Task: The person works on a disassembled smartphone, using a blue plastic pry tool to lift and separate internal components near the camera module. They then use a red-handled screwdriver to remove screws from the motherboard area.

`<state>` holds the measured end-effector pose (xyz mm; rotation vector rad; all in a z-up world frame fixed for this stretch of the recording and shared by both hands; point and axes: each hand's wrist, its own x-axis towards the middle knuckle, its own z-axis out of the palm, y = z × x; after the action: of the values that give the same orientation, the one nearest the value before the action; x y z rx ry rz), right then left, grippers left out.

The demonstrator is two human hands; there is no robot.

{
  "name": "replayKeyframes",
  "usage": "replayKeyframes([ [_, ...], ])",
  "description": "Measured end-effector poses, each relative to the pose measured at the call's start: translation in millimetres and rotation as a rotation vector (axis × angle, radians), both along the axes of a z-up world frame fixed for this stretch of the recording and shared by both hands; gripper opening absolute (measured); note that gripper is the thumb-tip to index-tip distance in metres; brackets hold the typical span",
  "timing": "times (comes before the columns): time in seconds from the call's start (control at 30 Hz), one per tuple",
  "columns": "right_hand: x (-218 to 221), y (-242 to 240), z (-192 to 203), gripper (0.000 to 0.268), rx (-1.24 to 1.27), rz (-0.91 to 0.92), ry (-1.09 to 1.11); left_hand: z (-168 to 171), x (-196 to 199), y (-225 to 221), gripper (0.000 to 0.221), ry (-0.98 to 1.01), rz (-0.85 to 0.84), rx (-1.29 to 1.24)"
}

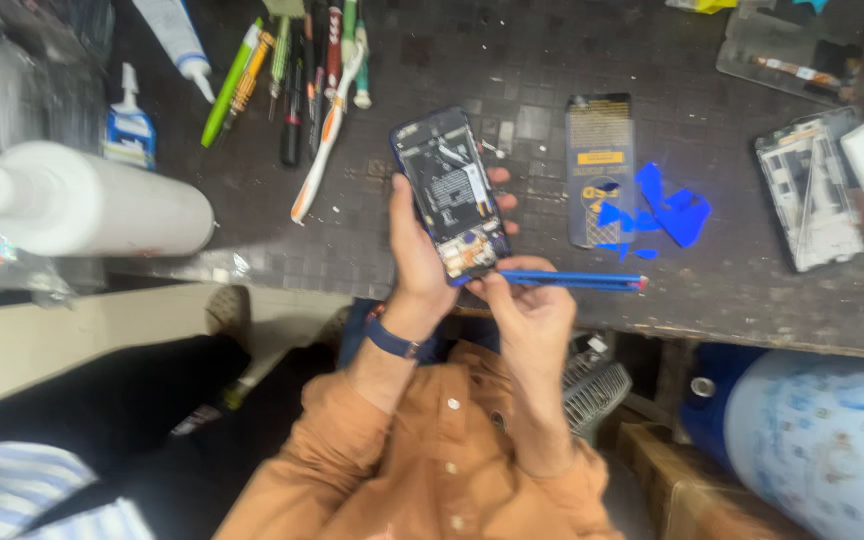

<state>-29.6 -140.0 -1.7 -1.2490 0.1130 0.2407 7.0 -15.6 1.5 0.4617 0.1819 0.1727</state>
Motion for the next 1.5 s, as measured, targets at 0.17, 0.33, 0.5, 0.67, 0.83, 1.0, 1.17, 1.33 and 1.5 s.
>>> replayKeyframes([
  [0.17,-2,-3,-2,0.016,-0.022,0.039,-0.023,1,-3,11,0.082,0.004,-0.019,0.012],
  [0.33,-3,-1,-8,0.016,-0.023,0.031,-0.018,2,-4,9,0.081,0.023,-0.01,0.008],
  [0.5,-1,-4,-10,0.016,-0.035,0.018,-0.016,0,-4,10,0.082,0.034,-0.016,-0.048],
  [0.67,1,0,-10,0.015,-0.071,0.014,0.002,6,-4,14,0.081,0.054,-0.007,-0.045],
  [0.83,0,-14,-36,0.017,-0.09,0.026,0.029,1,-1,8,0.082,0.106,0.0,-0.074],
  [1.0,2,-31,-105,0.018,0.008,0.054,0.06,12,3,8,0.08,0.167,0.035,-0.03],
  [1.17,12,-23,-147,0.018,0.021,0.012,-0.045,26,8,11,0.08,0.23,0.027,0.009],
  [1.33,6,-29,-90,0.019,0.042,0.07,0.085,14,5,7,0.081,0.172,0.033,0.004],
  [1.5,4,-13,-23,0.018,-0.039,0.038,0.068,13,2,7,0.081,0.144,0.017,-0.011],
])
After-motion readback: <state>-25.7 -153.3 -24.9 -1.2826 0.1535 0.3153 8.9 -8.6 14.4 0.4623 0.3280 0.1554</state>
